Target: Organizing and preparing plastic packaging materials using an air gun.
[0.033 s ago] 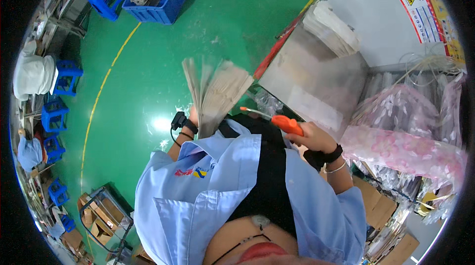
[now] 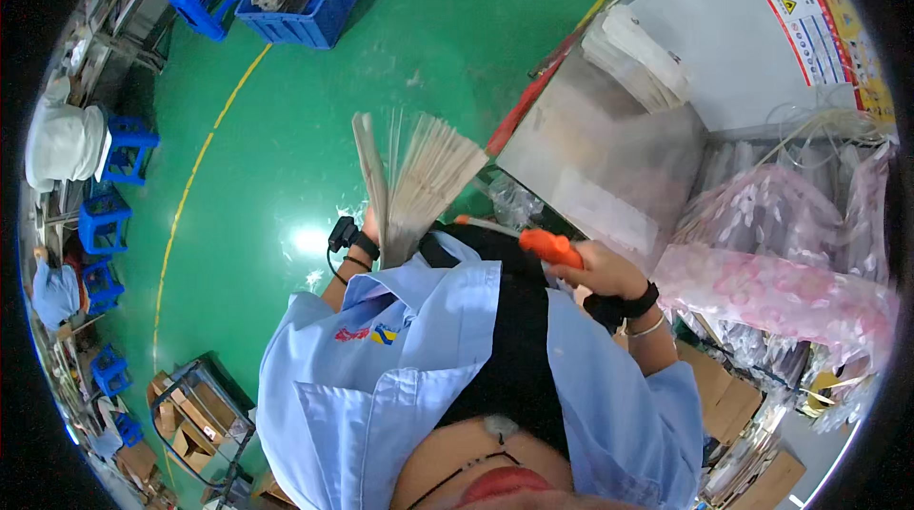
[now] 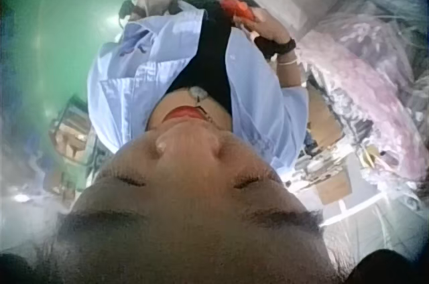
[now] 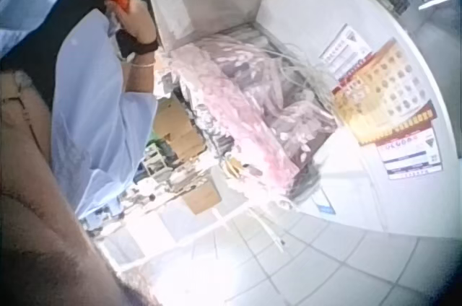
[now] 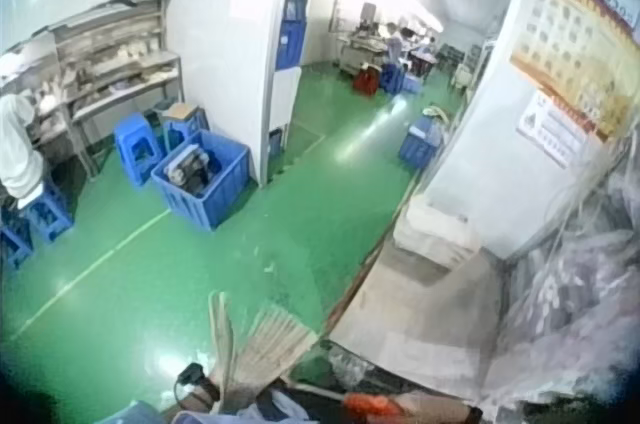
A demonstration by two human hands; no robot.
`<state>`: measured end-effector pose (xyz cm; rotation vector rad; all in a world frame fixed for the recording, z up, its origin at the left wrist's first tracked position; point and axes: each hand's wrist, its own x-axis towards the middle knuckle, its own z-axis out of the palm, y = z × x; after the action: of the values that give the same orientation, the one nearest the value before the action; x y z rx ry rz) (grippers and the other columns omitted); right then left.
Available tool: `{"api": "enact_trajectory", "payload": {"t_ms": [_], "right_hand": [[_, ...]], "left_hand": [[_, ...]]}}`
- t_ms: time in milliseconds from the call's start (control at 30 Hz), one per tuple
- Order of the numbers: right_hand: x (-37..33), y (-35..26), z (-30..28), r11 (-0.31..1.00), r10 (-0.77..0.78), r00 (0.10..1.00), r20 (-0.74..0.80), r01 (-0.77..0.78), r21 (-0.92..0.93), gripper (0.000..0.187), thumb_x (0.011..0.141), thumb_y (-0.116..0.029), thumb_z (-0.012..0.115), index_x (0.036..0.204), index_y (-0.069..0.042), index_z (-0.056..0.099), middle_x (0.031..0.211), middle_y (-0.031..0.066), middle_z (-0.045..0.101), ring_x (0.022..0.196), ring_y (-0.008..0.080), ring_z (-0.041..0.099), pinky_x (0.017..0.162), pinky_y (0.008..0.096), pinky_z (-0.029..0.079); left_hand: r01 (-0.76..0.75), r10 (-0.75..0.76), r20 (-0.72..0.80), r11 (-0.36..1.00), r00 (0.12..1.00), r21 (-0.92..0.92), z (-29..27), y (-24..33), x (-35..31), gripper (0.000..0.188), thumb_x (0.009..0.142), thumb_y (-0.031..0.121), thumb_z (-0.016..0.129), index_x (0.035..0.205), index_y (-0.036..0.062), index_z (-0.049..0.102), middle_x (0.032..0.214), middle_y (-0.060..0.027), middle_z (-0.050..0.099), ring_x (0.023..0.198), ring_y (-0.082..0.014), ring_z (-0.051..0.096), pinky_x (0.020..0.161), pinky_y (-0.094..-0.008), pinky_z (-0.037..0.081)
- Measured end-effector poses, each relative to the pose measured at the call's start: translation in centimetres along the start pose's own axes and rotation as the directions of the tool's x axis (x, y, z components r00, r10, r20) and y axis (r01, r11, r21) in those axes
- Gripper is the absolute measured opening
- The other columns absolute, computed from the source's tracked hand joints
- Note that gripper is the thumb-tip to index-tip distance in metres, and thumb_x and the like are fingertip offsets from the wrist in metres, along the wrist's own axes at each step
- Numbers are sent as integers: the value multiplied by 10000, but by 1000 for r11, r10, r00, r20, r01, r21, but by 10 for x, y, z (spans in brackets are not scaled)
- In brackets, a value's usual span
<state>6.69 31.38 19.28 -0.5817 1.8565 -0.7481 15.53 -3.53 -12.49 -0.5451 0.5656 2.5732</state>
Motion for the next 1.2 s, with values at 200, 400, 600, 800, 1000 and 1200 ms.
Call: {"api": "enact_trajectory", "payload": {"t_ms": [200,400,600,800,1000,1200], "right_hand": [[3,-5,-1,992,13,989,-151,-32,-125,414,886,-441,605,910,-28,586,642,80,600,563,195,602,576,340,478],[4,-2,2,996,58,997,52,-54,-75,466,889,-468,581,915,-3,585,670,147,594,631,296,611,624,387,482],[5,-7,0,992,57,998,-7,-58,-112,443,887,-448,590,878,-6,591,671,127,592,627,268,596,619,375,465],[5,-10,-2,994,36,999,0,-36,-101,461,895,-481,567,945,-23,593,649,137,596,626,283,618,614,390,481],[7,-6,0,991,45,999,11,-43,-126,442,896,-465,571,999,-36,600,649,127,602,634,282,624,608,395,477],[5,-16,-5,989,35,998,-52,-42,-140,411,894,-436,591,979,-34,598,633,112,596,611,266,610,601,380,472]], "left_hand": [[-13,13,-6,1000,1000,-1,3,0,-3,746,934,617,231,1279,7,488,1175,-112,581,1017,-182,578,858,-334,483],[-10,10,-19,1000,1000,2,4,-4,-5,718,941,598,250,1259,6,504,1147,-104,591,988,-174,583,838,-326,486],[-9,9,-36,1000,999,2,-2,-6,-9,691,947,578,268,1240,6,520,1119,-97,601,960,-166,588,817,-317,489],[-25,25,-42,1000,999,-5,-4,-8,-13,663,954,559,287,1221,5,536,1091,-89,611,932,-159,593,796,-309,492],[-27,27,-45,1000,999,3,-6,-9,-14,636,961,540,306,1201,5,552,1063,-82,622,903,-151,598,775,-300,495],[-36,36,-59,999,998,1,-5,-12,-15,610,967,520,325,1182,4,568,1035,-74,632,875,-143,603,754,-292,499]]}}
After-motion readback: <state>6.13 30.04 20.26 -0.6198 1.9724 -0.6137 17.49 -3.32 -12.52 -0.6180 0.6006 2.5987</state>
